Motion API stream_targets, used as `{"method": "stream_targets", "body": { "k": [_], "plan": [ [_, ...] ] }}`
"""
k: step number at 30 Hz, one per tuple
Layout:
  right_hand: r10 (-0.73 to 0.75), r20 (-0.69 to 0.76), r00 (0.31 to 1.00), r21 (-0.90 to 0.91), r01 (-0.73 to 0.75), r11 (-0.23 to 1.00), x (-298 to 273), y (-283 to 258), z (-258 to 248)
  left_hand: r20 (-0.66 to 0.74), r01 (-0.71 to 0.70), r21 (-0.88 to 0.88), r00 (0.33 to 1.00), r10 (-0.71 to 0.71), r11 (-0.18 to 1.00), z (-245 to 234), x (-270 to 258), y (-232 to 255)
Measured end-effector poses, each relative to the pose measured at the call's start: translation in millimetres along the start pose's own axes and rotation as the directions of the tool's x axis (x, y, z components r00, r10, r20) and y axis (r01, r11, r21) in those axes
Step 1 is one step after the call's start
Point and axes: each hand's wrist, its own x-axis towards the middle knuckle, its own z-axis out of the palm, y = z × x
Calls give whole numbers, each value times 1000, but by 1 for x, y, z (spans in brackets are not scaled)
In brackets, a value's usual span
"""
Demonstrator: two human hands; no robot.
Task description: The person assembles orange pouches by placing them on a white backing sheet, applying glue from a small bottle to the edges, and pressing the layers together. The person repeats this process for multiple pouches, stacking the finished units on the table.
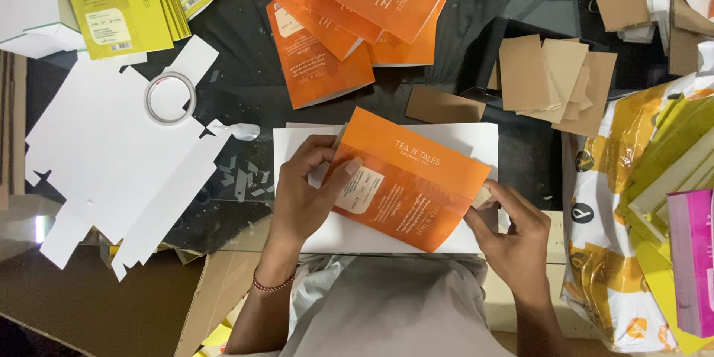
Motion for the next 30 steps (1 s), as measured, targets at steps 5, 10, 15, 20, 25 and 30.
{"method": "stream_targets", "body": {
  "k": [5, 10, 15, 20, 25, 30],
  "plan": [
    [26, 10, 1000, -22, -26, 999, 0, 0, -1, 35, -13, -23, 999, 14, 1000, 1, 1, -3],
    [27, 12, 1000, -29, -26, 999, -2, 6, 1, 54, -118, 19, 992, 116, 993, 1, 4, -10],
    [15, -15, 1000, 1, -15, 1000, 1, -5, 3, 152, -81, -55, 985, 88, 995, 4, 0, 0],
    [22, -12, 1000, -26, -22, 999, -1, 4, 0, 113, -116, -17, 987, 117, 993, -3, 4, -13],
    [154, -39, 987, -88, -157, 984, -2, 2, -16, 59, 20, -18, 998, -19, 1000, -12, 1, -10],
    [380, -177, 908, 121, -363, 924, -18, 19, -25, -11, -64, -170, 998, 63, 983, -24, 5, -23]
  ]
}}
